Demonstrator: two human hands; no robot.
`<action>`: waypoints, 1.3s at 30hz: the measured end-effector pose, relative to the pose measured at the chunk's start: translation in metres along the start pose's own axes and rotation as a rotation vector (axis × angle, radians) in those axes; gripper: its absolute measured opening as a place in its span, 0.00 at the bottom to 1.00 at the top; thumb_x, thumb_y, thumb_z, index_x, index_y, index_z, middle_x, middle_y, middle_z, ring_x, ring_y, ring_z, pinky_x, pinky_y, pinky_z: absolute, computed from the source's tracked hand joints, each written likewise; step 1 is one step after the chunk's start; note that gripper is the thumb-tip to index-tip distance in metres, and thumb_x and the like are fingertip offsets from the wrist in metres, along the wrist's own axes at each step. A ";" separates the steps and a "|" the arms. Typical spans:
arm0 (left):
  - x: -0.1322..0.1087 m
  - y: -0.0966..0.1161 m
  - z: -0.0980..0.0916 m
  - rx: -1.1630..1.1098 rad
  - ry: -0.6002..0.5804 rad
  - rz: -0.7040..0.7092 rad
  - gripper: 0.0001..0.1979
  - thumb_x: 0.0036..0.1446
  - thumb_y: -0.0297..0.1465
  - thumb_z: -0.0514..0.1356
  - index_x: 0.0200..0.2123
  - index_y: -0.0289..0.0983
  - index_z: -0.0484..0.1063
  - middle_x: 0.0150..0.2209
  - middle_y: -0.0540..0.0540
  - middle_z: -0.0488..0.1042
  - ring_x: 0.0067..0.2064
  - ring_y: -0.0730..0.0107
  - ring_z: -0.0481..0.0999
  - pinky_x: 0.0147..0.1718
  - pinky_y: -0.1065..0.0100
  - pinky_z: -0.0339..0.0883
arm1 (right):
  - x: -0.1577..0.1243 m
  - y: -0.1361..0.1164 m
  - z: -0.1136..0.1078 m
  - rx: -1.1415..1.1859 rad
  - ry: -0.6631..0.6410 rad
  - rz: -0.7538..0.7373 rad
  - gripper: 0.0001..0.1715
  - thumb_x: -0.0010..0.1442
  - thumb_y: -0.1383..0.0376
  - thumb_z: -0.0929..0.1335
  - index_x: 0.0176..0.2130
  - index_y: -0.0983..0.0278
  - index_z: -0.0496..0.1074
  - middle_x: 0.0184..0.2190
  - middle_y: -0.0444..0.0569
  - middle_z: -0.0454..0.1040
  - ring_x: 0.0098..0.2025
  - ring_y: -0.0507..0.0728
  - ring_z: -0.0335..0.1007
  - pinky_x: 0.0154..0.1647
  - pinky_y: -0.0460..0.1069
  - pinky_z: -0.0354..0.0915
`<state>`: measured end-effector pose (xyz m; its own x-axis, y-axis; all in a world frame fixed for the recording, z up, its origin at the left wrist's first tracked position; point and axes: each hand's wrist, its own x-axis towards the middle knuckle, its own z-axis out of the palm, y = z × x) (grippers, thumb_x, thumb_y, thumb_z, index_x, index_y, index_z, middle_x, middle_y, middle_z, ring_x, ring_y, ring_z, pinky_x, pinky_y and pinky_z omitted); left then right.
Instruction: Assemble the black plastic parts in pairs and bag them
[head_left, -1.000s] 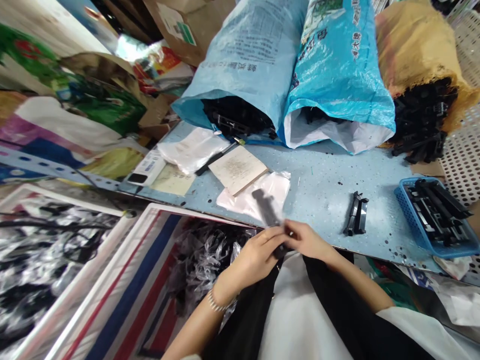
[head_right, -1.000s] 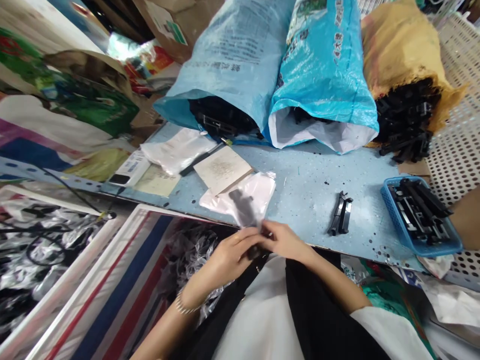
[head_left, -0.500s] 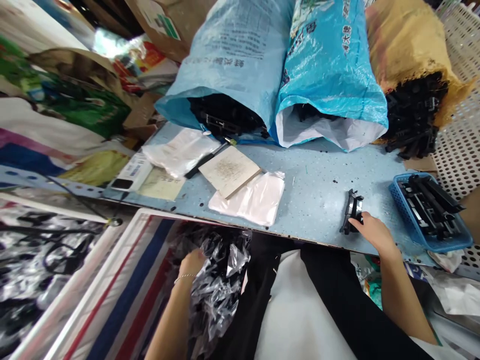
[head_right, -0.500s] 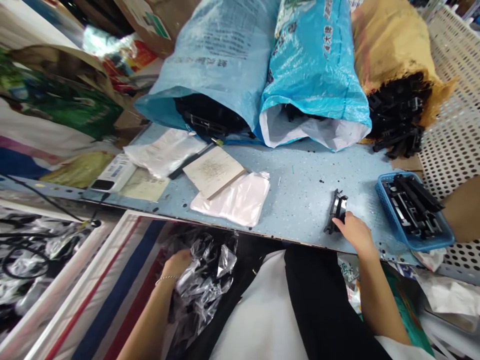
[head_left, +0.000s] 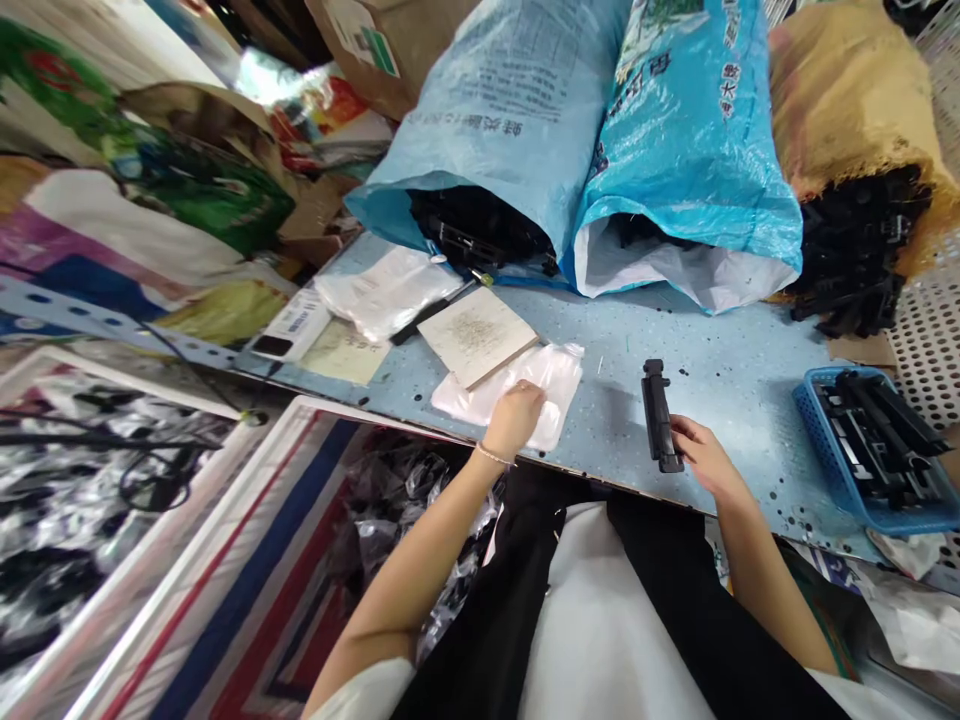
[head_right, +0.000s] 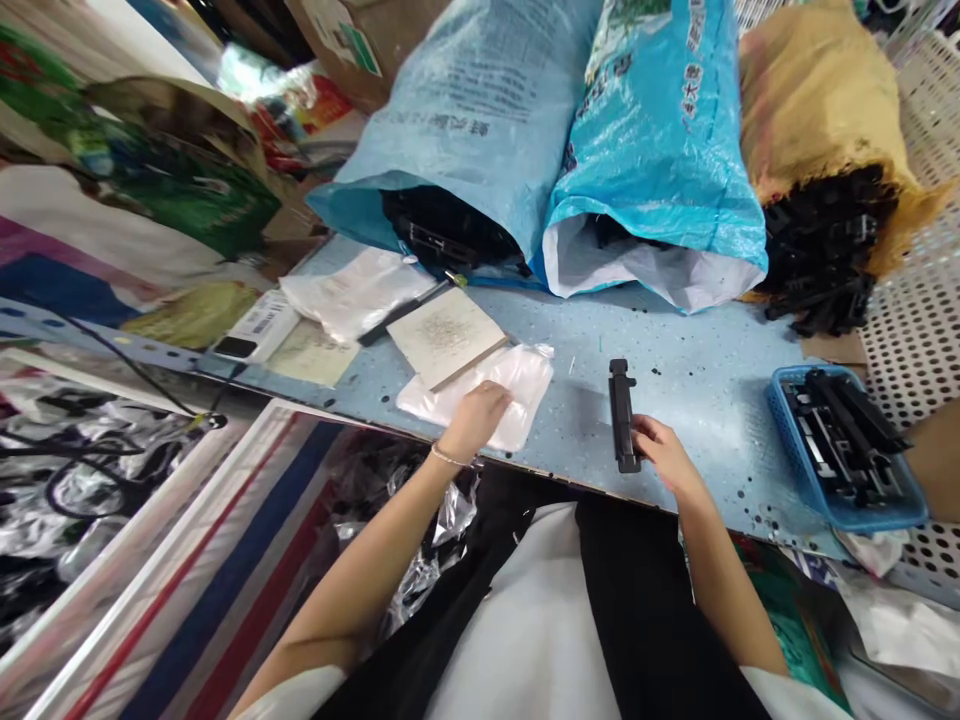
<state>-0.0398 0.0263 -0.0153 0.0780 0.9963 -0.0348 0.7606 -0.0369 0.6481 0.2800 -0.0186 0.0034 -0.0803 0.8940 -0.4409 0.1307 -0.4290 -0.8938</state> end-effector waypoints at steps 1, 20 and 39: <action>0.001 -0.007 -0.005 -0.031 -0.016 -0.008 0.06 0.58 0.27 0.60 0.28 0.37 0.73 0.35 0.42 0.78 0.39 0.61 0.79 0.42 0.63 0.73 | 0.002 0.001 0.003 0.064 -0.004 0.004 0.20 0.51 0.52 0.73 0.39 0.63 0.77 0.31 0.46 0.76 0.30 0.53 0.68 0.29 0.47 0.63; -0.015 -0.010 -0.033 -0.271 0.153 -0.030 0.05 0.57 0.30 0.58 0.32 0.37 0.74 0.42 0.41 0.79 0.39 0.63 0.79 0.39 0.63 0.73 | 0.099 -0.013 0.156 0.757 -0.253 -0.031 0.22 0.42 0.52 0.81 0.30 0.59 0.73 0.30 0.43 0.78 0.38 0.58 0.75 0.52 0.60 0.73; -0.062 0.023 -0.018 -0.159 -0.034 0.524 0.40 0.56 0.17 0.51 0.72 0.41 0.53 0.69 0.38 0.61 0.69 0.57 0.65 0.64 0.55 0.67 | 0.050 0.013 0.132 0.480 -0.464 0.172 0.12 0.62 0.55 0.67 0.35 0.62 0.70 0.27 0.44 0.70 0.26 0.50 0.62 0.20 0.42 0.59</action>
<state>-0.0385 -0.0348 0.0152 0.4426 0.8448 0.3007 0.5079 -0.5125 0.6923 0.1475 0.0038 -0.0411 -0.5267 0.7062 -0.4732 -0.2642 -0.6651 -0.6985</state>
